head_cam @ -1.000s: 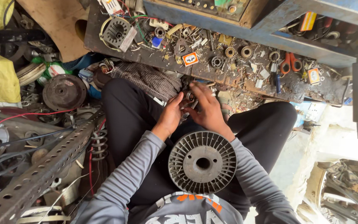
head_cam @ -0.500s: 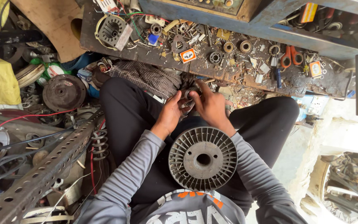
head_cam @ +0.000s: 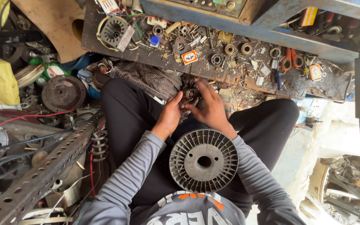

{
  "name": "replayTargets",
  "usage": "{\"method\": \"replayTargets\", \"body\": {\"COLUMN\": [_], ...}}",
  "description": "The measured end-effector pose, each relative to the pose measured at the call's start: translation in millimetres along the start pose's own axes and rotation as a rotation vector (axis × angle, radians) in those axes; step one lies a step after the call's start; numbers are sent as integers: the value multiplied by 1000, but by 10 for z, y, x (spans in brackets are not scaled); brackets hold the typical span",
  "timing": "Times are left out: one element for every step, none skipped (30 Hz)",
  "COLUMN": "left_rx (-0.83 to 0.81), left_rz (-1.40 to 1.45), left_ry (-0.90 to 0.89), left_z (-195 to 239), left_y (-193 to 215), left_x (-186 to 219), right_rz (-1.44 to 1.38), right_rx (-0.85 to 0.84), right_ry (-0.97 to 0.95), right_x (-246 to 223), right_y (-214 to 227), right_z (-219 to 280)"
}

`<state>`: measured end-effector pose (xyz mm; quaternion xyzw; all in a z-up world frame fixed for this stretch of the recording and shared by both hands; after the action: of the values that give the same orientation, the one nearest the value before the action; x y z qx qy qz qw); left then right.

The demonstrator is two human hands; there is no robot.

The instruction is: The person assembles a small motor component by hand, fitting a bearing into a housing and organizing wires while seated with a wire spool on their lap.

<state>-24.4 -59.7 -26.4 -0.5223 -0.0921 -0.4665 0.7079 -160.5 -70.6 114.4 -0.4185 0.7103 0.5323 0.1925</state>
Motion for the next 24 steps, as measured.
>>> {"method": "replayTargets", "body": {"left_rx": [6,11,16,19,22,23,18,12,7,5,4,2,6,8,9,14,19,23,18,18,18,20,22,22], "left_rz": [-1,-5,-9,-20,-32,-43,-40,-38,-36,-34,-32,-31,-37,-42,-48,-42,-35,-35,-35,-33,-31,-23,-15,-9], "left_ry": [1,3,6,16,25,32,29,21,13,2,-9,-18,-16,-9,-2,10,23,30,26,22,17,11,5,3], "left_z": [9,11,11,14,20,13,27,30,24,31,28,28,23,20,22,18,20,3,-5,12,18,16,3,4], "left_y": [7,13,19,27,41,45,36,27,15,4,-10,-15,-6,1,11,21,30,39,30,30,31,29,22,26], "left_x": [-15,-23,-30,-42,-47,-43,-40,-17,9,22,30,36,36,22,6,-13,-25,-5,10,14,16,7,-8,-23], "right_rz": [-1,0,-30,-64,-44,-22,0,4,7,6,3,-2,-10,-25,-42,-60,-35,-15,6,37,62,84,30,-24], "right_rx": [1,6,-67,-144,-202,-258,-315,-197,-82,25,19,12,4,-94,-203,-320,-335,-346,-357,-184,-18,140,89,41], "right_ry": [49,97,-45,-187,-296,-402,-507,-286,-64,156,200,241,282,-91,-463,-829,-803,-771,-738,-416,-89,238,255,268], "right_x": [-34,-69,35,137,222,309,365,186,-25,-230,-285,-336,-376,-128,104,291,278,268,245,38,-213,-463,-460,-446], "right_y": [-23,-45,-142,-213,-224,-205,-186,-88,6,88,71,40,22,-60,-166,-235,-189,-144,-118,-16,89,184,139,90], "right_z": [12,27,14,28,47,47,62,-40,-82,-76,-94,-105,-109,-136,-69,95,95,63,30,-126,-189,-154,-167,-178]}}
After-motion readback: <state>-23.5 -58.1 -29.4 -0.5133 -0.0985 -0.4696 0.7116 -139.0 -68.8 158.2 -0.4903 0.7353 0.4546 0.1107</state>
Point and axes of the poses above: each hand's wrist, its own z-axis away from the middle knuckle, its own y-axis out of the back of the hand, x = y × z, the point moved 7 cm from there along -z, towards the middle knuckle, and after that the axes turned 7 degrees about -z, right-handed, at the moved point
